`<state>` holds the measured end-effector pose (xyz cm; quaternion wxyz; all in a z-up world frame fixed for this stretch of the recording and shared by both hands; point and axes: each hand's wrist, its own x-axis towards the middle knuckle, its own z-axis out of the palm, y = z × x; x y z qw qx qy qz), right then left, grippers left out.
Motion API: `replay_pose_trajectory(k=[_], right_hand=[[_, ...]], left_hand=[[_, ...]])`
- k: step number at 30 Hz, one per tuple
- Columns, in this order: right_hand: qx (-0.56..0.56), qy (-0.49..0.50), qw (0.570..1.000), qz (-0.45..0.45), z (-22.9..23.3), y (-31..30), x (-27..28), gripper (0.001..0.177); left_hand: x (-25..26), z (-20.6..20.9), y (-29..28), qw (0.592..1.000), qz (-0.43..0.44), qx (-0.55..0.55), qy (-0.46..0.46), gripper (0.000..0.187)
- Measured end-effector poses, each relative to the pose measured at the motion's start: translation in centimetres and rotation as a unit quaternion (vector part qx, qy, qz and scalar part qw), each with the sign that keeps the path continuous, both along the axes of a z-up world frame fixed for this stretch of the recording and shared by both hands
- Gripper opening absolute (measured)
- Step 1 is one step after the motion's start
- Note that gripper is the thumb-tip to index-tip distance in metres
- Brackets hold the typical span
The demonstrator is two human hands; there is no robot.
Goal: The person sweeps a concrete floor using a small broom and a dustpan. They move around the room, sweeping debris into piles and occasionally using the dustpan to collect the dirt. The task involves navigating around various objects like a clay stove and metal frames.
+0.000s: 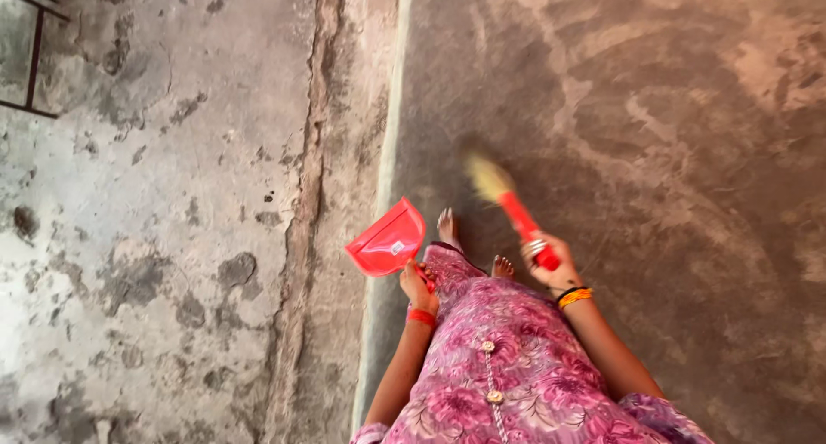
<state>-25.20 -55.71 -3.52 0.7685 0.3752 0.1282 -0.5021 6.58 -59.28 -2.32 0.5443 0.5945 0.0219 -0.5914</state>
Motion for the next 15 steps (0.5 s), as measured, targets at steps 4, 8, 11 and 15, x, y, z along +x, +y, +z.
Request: replay_pose_trajectory(k=[4,8,11,15], right_hand=[[0.045,0.117,0.977,-0.175,0.1,-3.0,-1.0,0.017],[0.11,0.308,0.929,-0.171,1.6,-7.3,0.3,0.016],[0.016,0.419,0.899,-0.123,3.3,-8.9,2.8,0.018],[0.069,0.388,0.919,-0.017,4.3,-13.0,4.0,0.011]], left_hand=[[-0.3,-0.5,-2.6,0.999,-0.029,0.017,0.024,0.023],[-0.1,0.0,-10.5,0.997,-0.004,0.021,0.076,0.024],[-0.4,1.6,-17.2,0.992,-0.009,-0.039,0.117,0.024],[-2.1,2.6,-24.3,0.989,-0.026,-0.015,0.143,0.027]])
